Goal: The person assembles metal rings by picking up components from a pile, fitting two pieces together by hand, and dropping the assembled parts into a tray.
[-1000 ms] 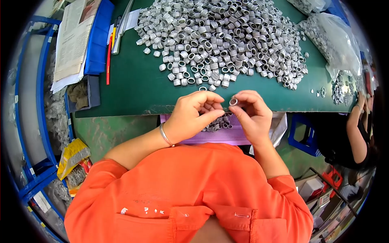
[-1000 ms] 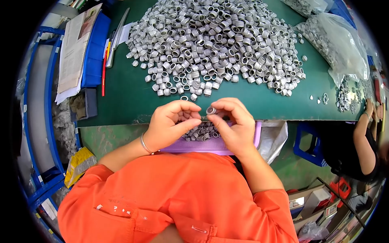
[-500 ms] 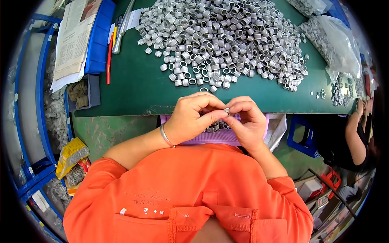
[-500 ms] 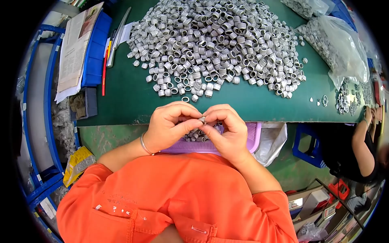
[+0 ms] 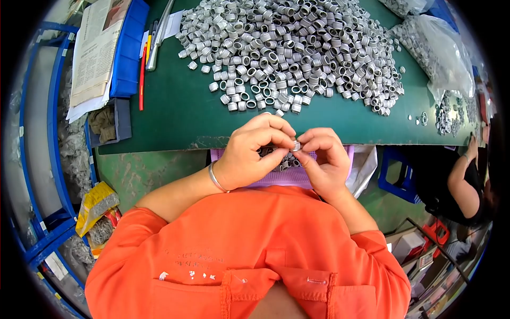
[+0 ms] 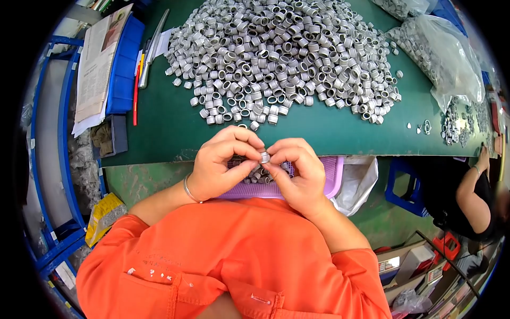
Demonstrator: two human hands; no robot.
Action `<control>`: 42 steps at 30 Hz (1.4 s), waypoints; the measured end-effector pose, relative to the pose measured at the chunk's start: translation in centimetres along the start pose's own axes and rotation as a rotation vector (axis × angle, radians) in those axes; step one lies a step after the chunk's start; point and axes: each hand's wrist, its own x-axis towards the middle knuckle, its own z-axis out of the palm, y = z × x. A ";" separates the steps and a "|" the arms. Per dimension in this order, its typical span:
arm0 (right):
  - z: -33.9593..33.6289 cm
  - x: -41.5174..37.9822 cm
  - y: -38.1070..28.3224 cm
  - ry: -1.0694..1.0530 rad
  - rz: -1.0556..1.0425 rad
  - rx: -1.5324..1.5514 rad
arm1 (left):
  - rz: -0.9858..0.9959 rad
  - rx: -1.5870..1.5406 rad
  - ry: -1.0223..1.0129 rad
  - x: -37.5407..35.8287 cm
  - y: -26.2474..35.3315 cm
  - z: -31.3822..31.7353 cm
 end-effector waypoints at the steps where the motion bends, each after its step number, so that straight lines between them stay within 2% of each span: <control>1: -0.2 0.2 -0.2 0.001 -0.001 0.000 | 0.001 0.001 0.000 -0.1 0.0 -0.2; 3: -0.8 0.6 -0.5 -0.229 -0.130 -0.124 | 0.042 0.040 -0.026 -0.3 0.0 -0.4; 4: -0.9 0.9 -0.5 -0.228 -0.131 -0.123 | 0.042 0.041 -0.026 -0.5 -0.1 -0.2; 6: -1.2 1.9 0.0 -0.276 -0.220 -0.293 | -0.187 -0.011 0.119 -0.9 -0.7 0.2; 8: 0.0 3.1 1.2 -0.001 -0.282 -0.546 | -0.208 -0.019 0.138 -0.9 -0.9 0.4; 10: 0.5 4.2 1.4 0.035 -0.195 -0.719 | -0.252 -0.092 0.130 -0.7 -0.8 0.6; 14: -0.1 4.0 2.5 -0.011 -0.259 -0.717 | -0.310 -0.152 0.165 -0.9 -0.9 0.7; 16: -0.5 3.6 2.6 -0.050 -0.250 -0.602 | -0.437 -0.288 0.219 -0.8 -0.8 1.0; 18: -0.5 3.1 2.4 -0.057 -0.267 -0.547 | -0.491 -0.364 0.186 -0.4 -0.2 0.8; 19: -0.2 2.5 1.9 -0.033 -0.196 -0.386 | -0.540 -0.437 0.155 -0.2 -0.1 0.7; 20: 0.2 2.2 1.5 -0.010 -0.127 -0.226 | -0.541 -0.440 0.155 -0.1 -0.3 0.6; 22: 0.8 1.5 1.6 0.004 -0.184 -0.115 | -0.547 -0.503 0.066 -0.1 -0.6 0.6; 24: 1.0 1.5 1.2 0.022 -0.157 -0.122 | -0.532 -0.556 0.087 -0.3 -1.0 0.7; 25: 0.9 1.6 0.9 0.021 -0.155 -0.120 | -0.388 -0.467 0.139 -0.4 -1.4 0.8; 26: 0.7 1.7 0.4 -0.013 -0.063 -0.073 | -0.245 -0.376 0.192 -0.5 -1.6 0.9; 27: 0.5 1.9 0.2 -0.047 0.027 -0.025 | -0.246 -0.375 0.197 -0.6 -1.5 0.9; 29: 0.2 1.6 0.9 -0.082 0.066 0.016 | -0.306 -0.547 0.220 -0.7 -1.1 0.9; 31: 0.3 1.4 0.7 -0.101 0.133 0.101 | -0.252 -0.500 0.216 -0.8 -1.2 1.1; 35: 0.3 1.3 0.8 -0.105 0.117 0.136 | -0.145 -0.278 0.150 -0.9 -1.0 0.8; 38: 0.5 1.2 0.8 -0.076 0.129 0.176 | -0.067 -0.254 0.161 -0.9 -1.0 0.7; 42: 0.3 1.3 0.8 -0.042 0.000 0.144 | -0.113 -0.313 0.177 -1.1 -0.8 0.6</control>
